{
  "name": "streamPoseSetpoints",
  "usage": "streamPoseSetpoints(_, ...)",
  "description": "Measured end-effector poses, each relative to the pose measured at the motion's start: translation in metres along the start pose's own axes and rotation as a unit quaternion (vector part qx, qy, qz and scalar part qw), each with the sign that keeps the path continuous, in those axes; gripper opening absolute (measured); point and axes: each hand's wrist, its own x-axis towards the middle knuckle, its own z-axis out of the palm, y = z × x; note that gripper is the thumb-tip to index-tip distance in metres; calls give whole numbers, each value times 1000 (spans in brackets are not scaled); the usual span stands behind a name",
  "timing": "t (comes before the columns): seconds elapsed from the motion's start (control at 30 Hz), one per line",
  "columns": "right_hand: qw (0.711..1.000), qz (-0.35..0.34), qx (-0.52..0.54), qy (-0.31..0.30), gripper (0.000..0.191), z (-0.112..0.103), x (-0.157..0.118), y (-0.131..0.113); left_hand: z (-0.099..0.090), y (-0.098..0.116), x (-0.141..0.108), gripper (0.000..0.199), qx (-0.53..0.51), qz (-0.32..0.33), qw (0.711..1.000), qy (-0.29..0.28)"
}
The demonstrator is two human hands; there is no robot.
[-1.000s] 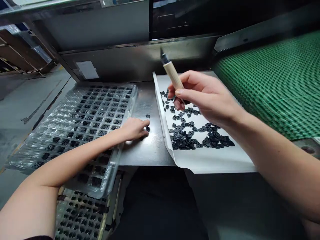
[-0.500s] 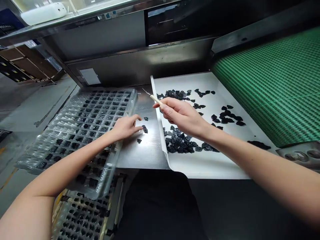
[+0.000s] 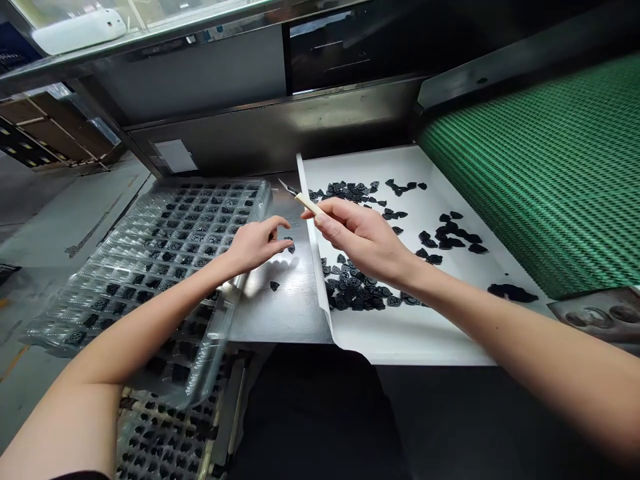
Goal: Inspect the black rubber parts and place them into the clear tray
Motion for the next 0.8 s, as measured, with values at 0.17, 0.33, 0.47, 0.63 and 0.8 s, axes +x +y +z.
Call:
streamPoseSetpoints(0.17, 999, 15, 30, 12, 35, 0, -2, -2, -9, 16, -41, 35, -536, -125, 834, -23)
streamPoseSetpoints(0.33, 997, 35, 71, 9, 40, 6, -3, -2, 1, 33, -68, 50, -664, -152, 729, -63)
streamPoseSetpoints(0.47, 998, 35, 56, -18, 32, 13, -6, 1, 5, 50, -68, 57, -667, -101, 733, -88)
streamPoseSetpoints(0.63, 996, 29, 74, -40, 24, 21, -10, 2, 10, 66, -52, 73, -659, -47, 745, -91)
streamPoseSetpoints(0.8, 994, 47, 91, -50, 23, 26, -13, 1, 24, 72, -42, 92, -662, -52, 747, -39)
